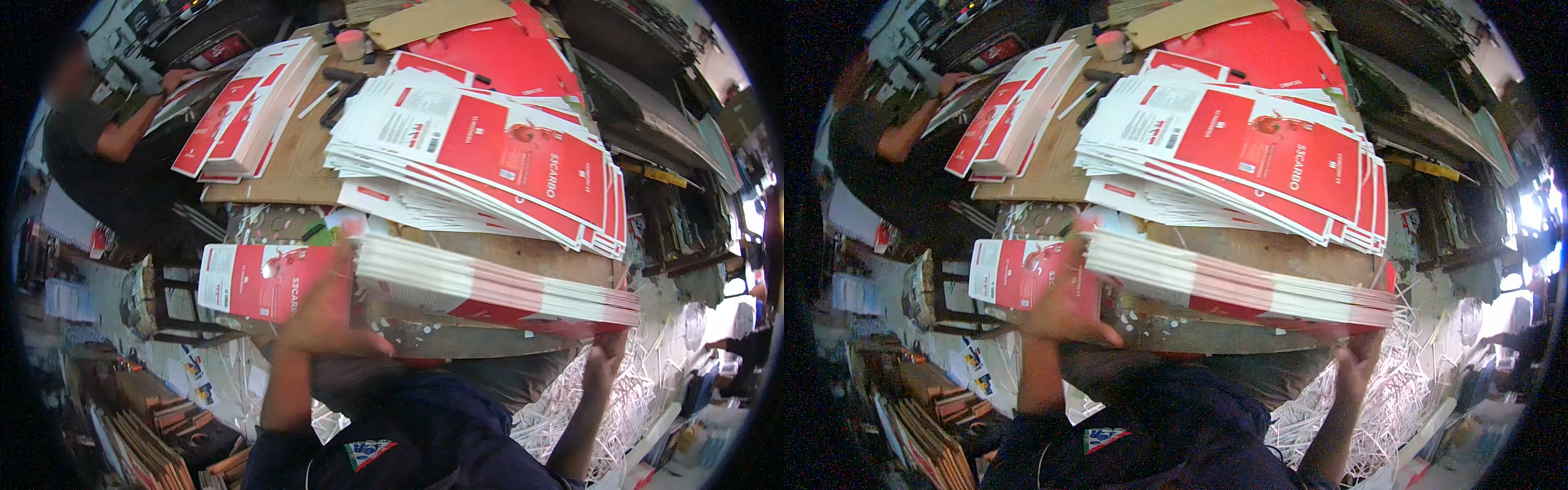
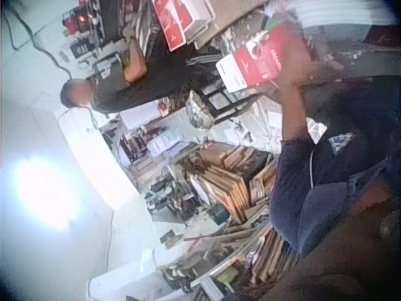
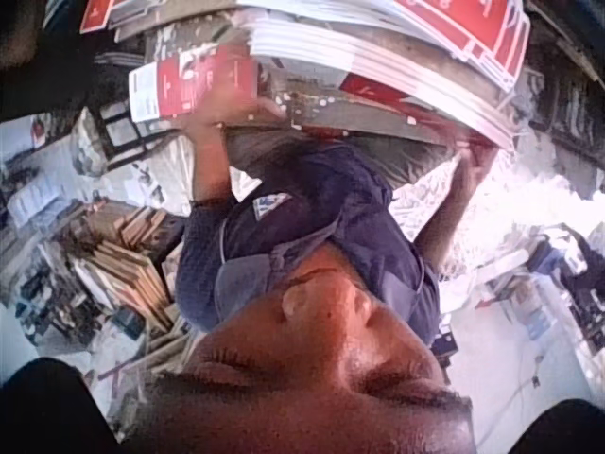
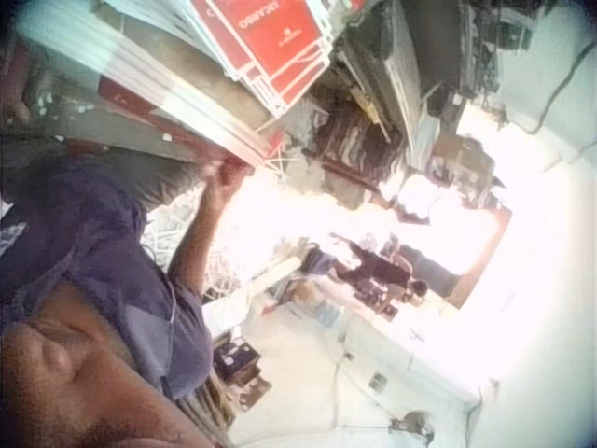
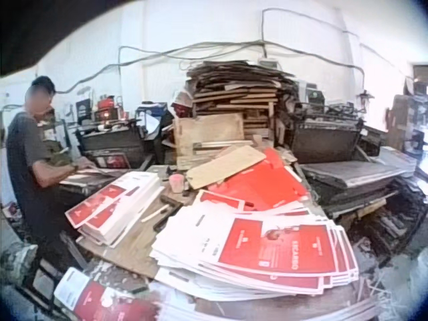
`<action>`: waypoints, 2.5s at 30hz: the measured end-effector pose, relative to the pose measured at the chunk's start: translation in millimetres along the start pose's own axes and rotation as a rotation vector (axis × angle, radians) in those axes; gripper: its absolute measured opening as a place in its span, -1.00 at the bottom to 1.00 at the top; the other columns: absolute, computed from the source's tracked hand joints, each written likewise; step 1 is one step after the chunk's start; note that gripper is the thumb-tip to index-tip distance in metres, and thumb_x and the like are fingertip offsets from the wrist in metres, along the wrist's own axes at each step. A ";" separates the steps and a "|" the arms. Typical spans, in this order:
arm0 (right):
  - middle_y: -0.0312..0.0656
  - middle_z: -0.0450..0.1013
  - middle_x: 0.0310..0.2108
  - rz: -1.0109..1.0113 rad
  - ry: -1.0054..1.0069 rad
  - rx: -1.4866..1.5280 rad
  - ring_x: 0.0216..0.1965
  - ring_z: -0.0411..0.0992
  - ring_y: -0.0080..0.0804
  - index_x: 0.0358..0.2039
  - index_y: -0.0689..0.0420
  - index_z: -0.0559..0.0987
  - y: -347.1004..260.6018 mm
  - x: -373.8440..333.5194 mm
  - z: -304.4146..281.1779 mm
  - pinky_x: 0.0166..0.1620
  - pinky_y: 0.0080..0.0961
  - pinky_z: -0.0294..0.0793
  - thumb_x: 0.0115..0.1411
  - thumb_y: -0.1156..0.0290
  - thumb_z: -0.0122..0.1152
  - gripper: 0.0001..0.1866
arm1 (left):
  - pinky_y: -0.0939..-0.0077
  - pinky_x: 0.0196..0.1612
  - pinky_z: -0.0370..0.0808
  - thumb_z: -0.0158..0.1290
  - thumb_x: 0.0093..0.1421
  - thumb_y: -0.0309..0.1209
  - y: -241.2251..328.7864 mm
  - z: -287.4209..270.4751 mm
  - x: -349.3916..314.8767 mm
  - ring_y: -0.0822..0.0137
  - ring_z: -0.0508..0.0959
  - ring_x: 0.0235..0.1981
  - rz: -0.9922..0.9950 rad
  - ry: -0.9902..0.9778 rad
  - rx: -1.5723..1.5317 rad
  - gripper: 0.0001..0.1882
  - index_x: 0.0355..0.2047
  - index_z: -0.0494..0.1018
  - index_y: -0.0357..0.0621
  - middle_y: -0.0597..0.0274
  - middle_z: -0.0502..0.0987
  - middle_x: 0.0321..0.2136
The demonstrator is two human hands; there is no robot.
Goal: The person pulls and peels away thin strips of waste paper from the edges of a stack of red and white printed cardboard sheets by hand. The person repeats this action on multiple sides of the stack, clearing the debris onto the floor.
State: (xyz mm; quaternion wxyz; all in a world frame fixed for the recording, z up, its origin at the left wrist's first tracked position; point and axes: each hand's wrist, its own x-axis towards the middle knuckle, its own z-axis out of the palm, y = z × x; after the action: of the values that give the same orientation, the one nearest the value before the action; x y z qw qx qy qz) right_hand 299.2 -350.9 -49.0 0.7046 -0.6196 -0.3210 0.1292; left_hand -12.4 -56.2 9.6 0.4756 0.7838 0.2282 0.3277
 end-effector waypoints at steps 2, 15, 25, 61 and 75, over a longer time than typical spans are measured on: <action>0.00 0.16 0.34 0.040 -0.163 0.137 0.36 0.15 -0.23 0.41 0.28 0.00 4.0 -3.4 2.7 0.37 -0.28 0.05 0.13 0.39 0.36 -0.04 | 0.16 0.33 0.21 0.50 -0.14 -0.28 -16.7 21.7 -19.0 0.08 0.31 0.28 -0.067 0.049 -0.260 0.13 0.35 0.07 -0.26 -0.07 0.34 0.22; -0.17 0.42 0.02 0.032 -0.073 -0.179 0.05 0.41 -0.37 0.22 0.22 0.24 23.7 24.9 -12.3 0.12 -0.39 0.43 0.01 0.51 0.52 -0.18 | 0.31 0.19 0.43 0.39 -0.08 -0.60 -57.2 18.0 -11.7 0.30 0.47 0.05 -0.200 0.314 -0.349 -0.17 0.21 0.25 -0.19 0.21 0.45 -0.01; -0.20 0.46 0.03 0.402 -0.385 0.130 0.07 0.43 -0.46 0.07 0.27 0.46 -0.2 42.0 -59.7 0.17 -0.43 0.38 0.05 0.52 0.49 -0.43 | 0.21 0.17 0.45 0.44 -0.06 -0.39 -91.4 9.2 -30.8 0.17 0.48 0.11 -0.238 0.274 -0.248 -0.12 0.24 0.23 -0.27 -0.01 0.47 0.09; -0.22 0.51 -0.22 0.028 -0.085 0.158 -0.16 0.47 -0.53 -0.10 0.23 0.50 42.7 9.8 -57.6 -0.10 -0.50 0.48 0.28 0.52 0.21 -0.81 | 0.15 0.22 0.32 0.33 0.13 -0.10 -90.9 -25.7 -29.0 0.12 0.43 0.11 -0.198 0.188 -0.130 -0.26 0.11 0.26 -0.33 0.00 0.41 0.08; -0.11 0.56 -0.28 -0.053 0.092 -0.148 -0.26 0.57 -0.34 -0.20 0.23 0.55 60.9 3.2 -66.5 -0.21 -0.45 0.54 0.16 0.61 0.24 -0.83 | 0.13 0.21 0.39 0.28 0.18 -0.29 -87.6 -32.4 -30.7 0.16 0.44 0.11 -0.214 0.051 -0.307 -0.41 0.14 0.28 -0.12 0.12 0.42 0.13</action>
State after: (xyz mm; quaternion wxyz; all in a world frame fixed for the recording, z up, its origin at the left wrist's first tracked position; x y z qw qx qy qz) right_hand 355.5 -389.4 -108.1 0.6740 -0.6665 -0.3133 0.0581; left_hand -61.0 -18.6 -67.1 0.6156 0.6648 0.2697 0.3261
